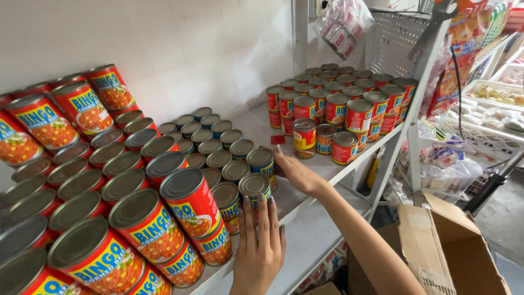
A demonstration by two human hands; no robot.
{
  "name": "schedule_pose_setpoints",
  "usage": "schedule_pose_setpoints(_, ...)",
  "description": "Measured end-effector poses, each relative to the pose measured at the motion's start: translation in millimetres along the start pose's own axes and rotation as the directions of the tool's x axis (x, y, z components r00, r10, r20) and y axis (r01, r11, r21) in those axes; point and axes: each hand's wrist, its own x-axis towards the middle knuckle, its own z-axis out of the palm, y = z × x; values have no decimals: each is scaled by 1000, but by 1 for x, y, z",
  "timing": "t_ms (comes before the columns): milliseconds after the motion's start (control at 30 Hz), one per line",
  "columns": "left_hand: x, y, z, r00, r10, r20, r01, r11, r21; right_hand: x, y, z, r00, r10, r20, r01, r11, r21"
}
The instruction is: Organizing and stocking various canned goods on a grocery store shelf.
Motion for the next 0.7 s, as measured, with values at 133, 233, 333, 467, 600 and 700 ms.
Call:
schedule_pose_setpoints(133,-4,-1,0,1000,-18,-10,18,999,-41,-3,-12,4,998,-17,-65,18,1000,20)
schedule_pose_setpoints(233,-5,-3,-9,999,47,-8,-47,995,-84,-8,-13,-1,945,-241,-221,267,958,100)
schedule_pose_setpoints(333,-4,-5,-17,990,139,-8,-139,985,-99,-21,-31,-16,742,-466,-482,273,866,-418)
schedule_pose_setpoints(467,9,-2,-14,939,343,14,-343,939,-13,-21,-43,-43,563,-753,-341,36,435,-900)
schedule_pose_setpoints(600,41,5,-15,883,468,28,-464,881,-87,-14,-42,-52,698,-672,-248,-179,172,-969)
schedule_pose_setpoints(700,58,11,-7,871,489,-46,-491,862,-127,-11,-38,-57,714,-668,-208,-162,131,-978)
